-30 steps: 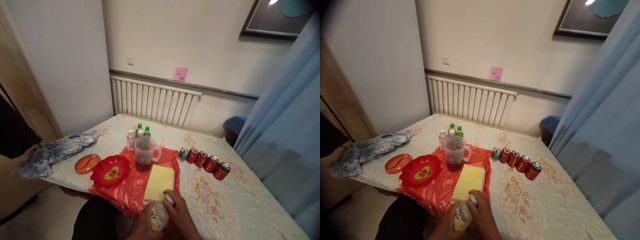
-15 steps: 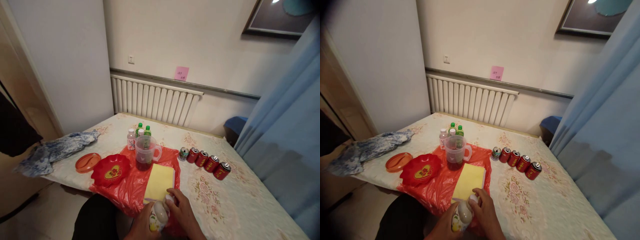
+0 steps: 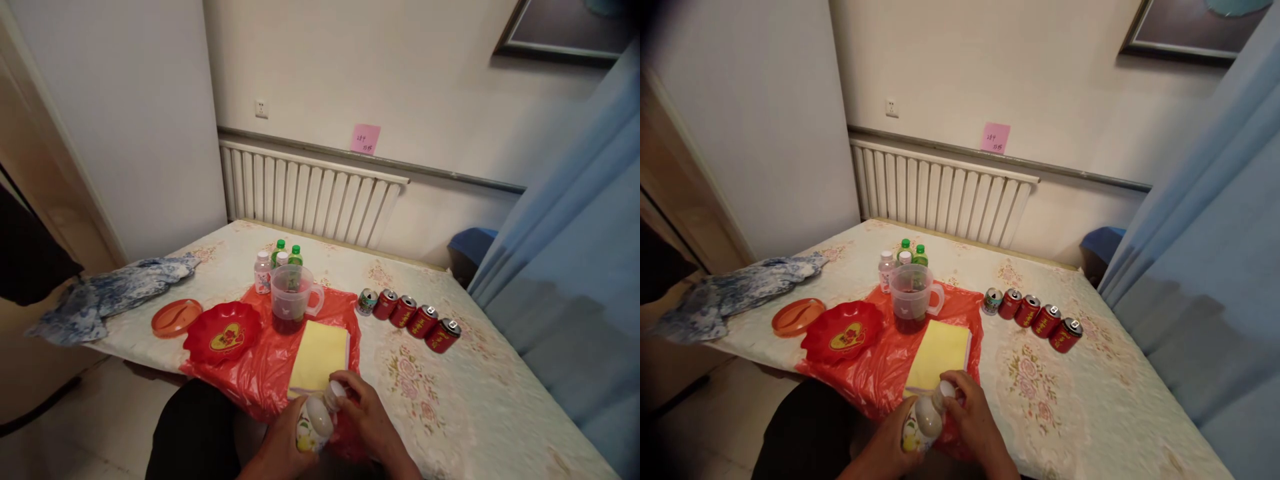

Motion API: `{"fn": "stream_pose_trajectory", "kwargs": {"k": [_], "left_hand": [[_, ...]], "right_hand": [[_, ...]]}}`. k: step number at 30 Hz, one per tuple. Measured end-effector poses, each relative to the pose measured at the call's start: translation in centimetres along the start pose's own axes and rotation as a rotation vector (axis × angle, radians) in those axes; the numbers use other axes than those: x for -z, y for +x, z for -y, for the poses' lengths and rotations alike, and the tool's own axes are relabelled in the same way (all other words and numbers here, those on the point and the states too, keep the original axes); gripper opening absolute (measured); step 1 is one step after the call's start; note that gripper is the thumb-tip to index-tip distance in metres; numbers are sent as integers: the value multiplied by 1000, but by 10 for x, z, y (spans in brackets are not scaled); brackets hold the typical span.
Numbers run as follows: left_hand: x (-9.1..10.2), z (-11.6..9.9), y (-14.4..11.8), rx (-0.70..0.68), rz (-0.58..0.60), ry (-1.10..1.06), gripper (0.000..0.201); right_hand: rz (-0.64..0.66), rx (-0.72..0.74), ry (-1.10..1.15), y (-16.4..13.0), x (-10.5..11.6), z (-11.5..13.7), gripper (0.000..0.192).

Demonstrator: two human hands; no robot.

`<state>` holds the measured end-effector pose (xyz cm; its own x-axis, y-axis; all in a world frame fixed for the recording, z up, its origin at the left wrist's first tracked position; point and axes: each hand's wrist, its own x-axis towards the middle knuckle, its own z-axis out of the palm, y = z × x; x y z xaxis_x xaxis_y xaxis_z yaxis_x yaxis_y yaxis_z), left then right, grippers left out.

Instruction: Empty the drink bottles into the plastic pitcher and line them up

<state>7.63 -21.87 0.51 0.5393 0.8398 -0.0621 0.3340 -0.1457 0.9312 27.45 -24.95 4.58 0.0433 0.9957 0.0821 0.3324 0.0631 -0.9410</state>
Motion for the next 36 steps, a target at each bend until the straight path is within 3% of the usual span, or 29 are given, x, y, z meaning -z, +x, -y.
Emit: {"fn": "stream_pose_trajectory", "kwargs": {"k": [6, 11, 16, 20, 25, 30, 36], "left_hand": [[2, 3, -1, -18, -23, -16, 65], [1, 5, -2, -23, -21, -3, 64], [1, 5, -3, -7, -16, -3, 60], [0, 7, -5, -18, -11, -4, 57], [2, 8, -6, 17, -10, 6, 59], [6, 9, -7, 30, -15, -27, 66], [12, 13, -10, 34, -30, -35, 68]], "right_hand": [[30, -17, 11, 1, -5, 13, 38], [-55, -73, -123, 4, -11, 15, 47], [-78, -67, -169, 2, -13, 18, 31], [-84, -33, -80, 0, -11, 21, 31], [-213, -93, 142, 6, -7, 2, 34], [-301, -274, 421, 20, -7, -28, 45], [-317, -454, 543, 59, -14, -53, 26]]}}
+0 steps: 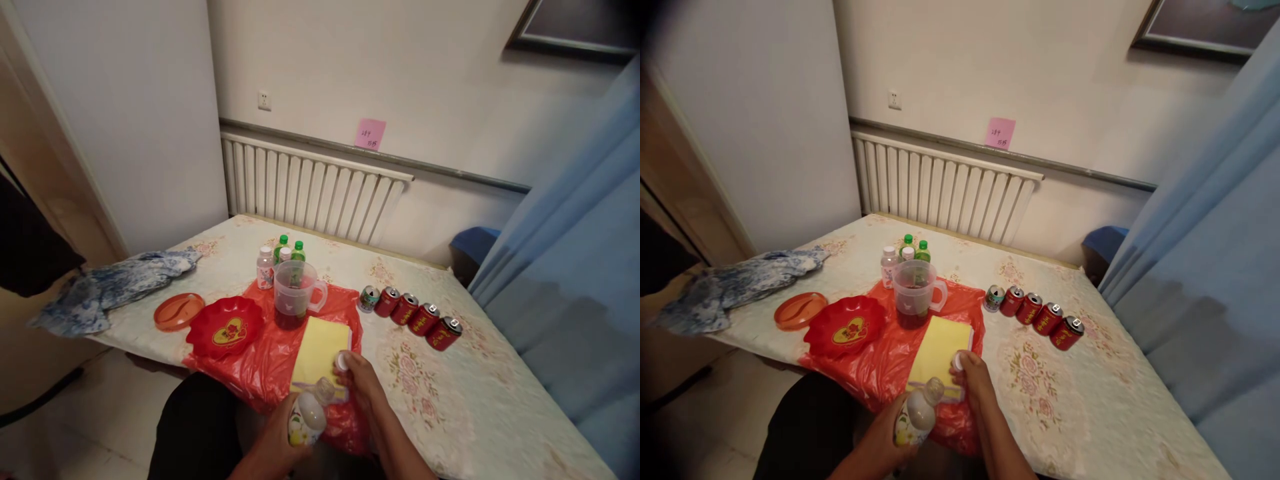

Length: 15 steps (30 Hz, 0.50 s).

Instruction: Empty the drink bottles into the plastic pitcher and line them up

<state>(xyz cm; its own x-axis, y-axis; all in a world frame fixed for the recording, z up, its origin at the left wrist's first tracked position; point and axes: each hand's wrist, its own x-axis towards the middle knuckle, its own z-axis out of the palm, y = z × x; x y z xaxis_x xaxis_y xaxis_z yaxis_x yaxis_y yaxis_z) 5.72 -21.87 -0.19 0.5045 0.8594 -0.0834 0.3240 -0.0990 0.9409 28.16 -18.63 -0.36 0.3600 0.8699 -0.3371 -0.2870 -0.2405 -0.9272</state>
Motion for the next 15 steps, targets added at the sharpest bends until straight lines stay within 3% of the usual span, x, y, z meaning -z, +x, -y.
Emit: {"fn": "stream_pose_trajectory", "kwargs": {"k": [4, 9, 15], "left_hand": [[7, 0, -3, 6, -16, -14, 62], [13, 4, -3, 27, -30, 1, 68], [16, 11, 0, 56, -71, 25, 68]], "right_hand": [[-21, -58, -79, 34, -12, 4, 14], [-27, -72, -277, 69, -21, 12, 30], [-89, 20, -558, 77, -7, 9, 33]]}}
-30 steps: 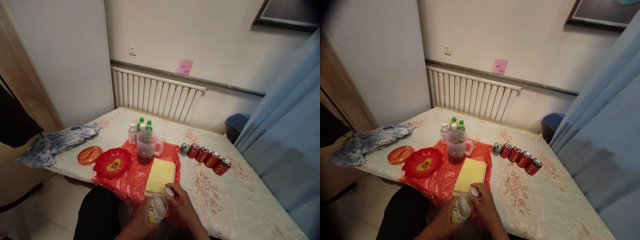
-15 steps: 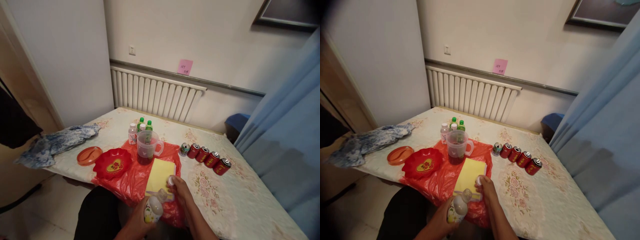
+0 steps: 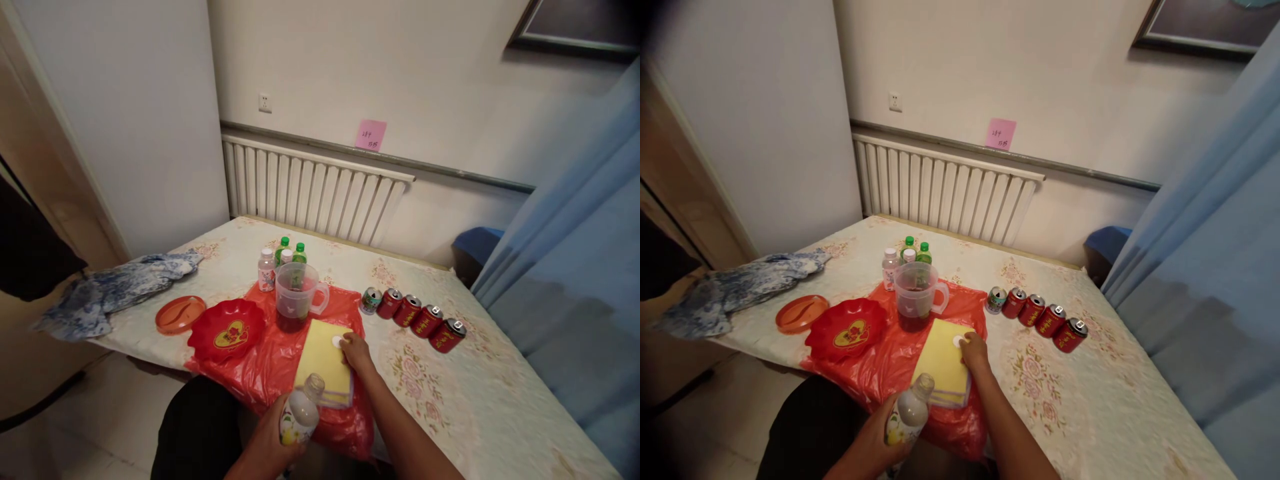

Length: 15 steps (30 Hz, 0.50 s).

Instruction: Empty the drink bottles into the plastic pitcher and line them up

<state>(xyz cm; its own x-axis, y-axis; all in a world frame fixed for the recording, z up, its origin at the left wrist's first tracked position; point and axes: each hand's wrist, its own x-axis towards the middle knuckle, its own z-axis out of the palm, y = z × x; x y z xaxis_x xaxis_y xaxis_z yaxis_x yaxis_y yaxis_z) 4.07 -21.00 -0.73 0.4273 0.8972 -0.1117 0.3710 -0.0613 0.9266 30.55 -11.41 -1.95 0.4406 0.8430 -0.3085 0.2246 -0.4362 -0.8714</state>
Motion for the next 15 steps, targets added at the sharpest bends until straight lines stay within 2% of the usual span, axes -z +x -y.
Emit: {"fn": "stream_pose_trajectory", "kwargs": {"k": [4, 7, 12, 15], "left_hand": [[1, -1, 3, 25, -29, -3, 66], [2, -4, 6, 44, -43, -32, 70], [2, -5, 8, 49, -68, -92, 66], [3, -6, 5, 48, -78, -69, 65]], "right_hand": [[-92, 173, -122, -16, 9, -14, 22], [-109, 317, -182, -35, 8, -19, 26], [-75, 560, -278, -73, -11, -21, 29], [-37, 690, -346, -87, -25, -26, 40]]}}
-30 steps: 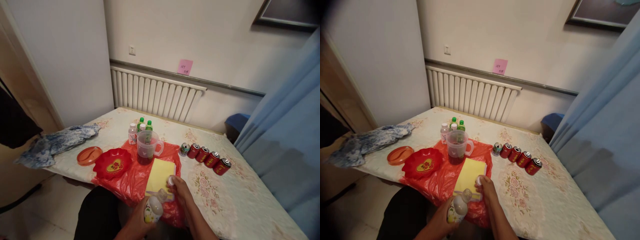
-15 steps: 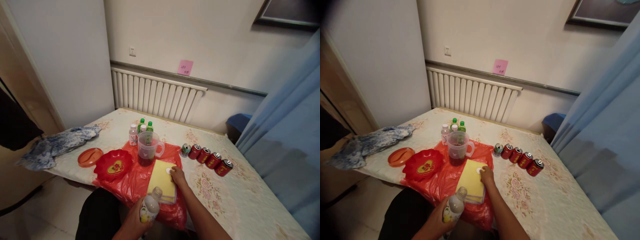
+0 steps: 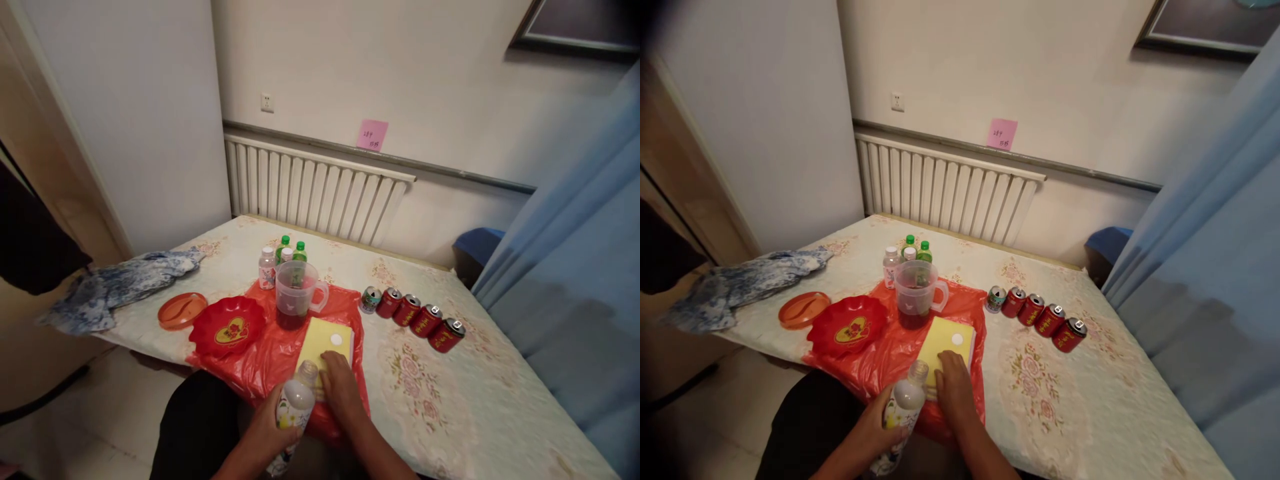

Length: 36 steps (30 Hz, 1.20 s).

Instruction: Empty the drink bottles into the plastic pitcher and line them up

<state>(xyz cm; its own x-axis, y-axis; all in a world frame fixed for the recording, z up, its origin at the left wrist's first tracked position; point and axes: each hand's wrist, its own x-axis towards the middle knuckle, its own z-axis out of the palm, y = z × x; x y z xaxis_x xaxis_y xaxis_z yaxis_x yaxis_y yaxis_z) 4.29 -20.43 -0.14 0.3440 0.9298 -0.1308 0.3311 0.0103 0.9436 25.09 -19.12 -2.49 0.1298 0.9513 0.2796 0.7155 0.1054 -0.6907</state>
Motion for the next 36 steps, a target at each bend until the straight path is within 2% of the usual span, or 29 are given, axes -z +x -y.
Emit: {"fn": "stream_pose_trajectory", "kwargs": {"k": [3, 7, 14, 21, 27, 31, 34, 36], "left_hand": [[3, -1, -3, 3, 20, 1, 68], [6, 0, -5, 0, 32, 4, 67], [3, -2, -3, 18, 68, -22, 68], [1, -4, -5, 4, 53, -14, 66], [4, -1, 0, -19, 30, -94, 67], [13, -1, 7, -34, -65, -180, 70], [18, 4, 12, -45, -116, -243, 70], [20, 9, 14, -34, -120, -282, 72]], "right_hand": [[102, 139, -188, -7, -14, -4, 59], [201, 170, -369, -9, -24, -16, 58], [223, 163, -396, -11, -23, -18, 56], [221, 140, -396, -14, -19, -13, 55], [195, 134, -395, -15, -21, -17, 55], [151, 130, -289, -14, -23, -21, 53], [35, 23, -15, 0, -15, -16, 45], [-65, -78, 200, 19, -3, -8, 37]]}}
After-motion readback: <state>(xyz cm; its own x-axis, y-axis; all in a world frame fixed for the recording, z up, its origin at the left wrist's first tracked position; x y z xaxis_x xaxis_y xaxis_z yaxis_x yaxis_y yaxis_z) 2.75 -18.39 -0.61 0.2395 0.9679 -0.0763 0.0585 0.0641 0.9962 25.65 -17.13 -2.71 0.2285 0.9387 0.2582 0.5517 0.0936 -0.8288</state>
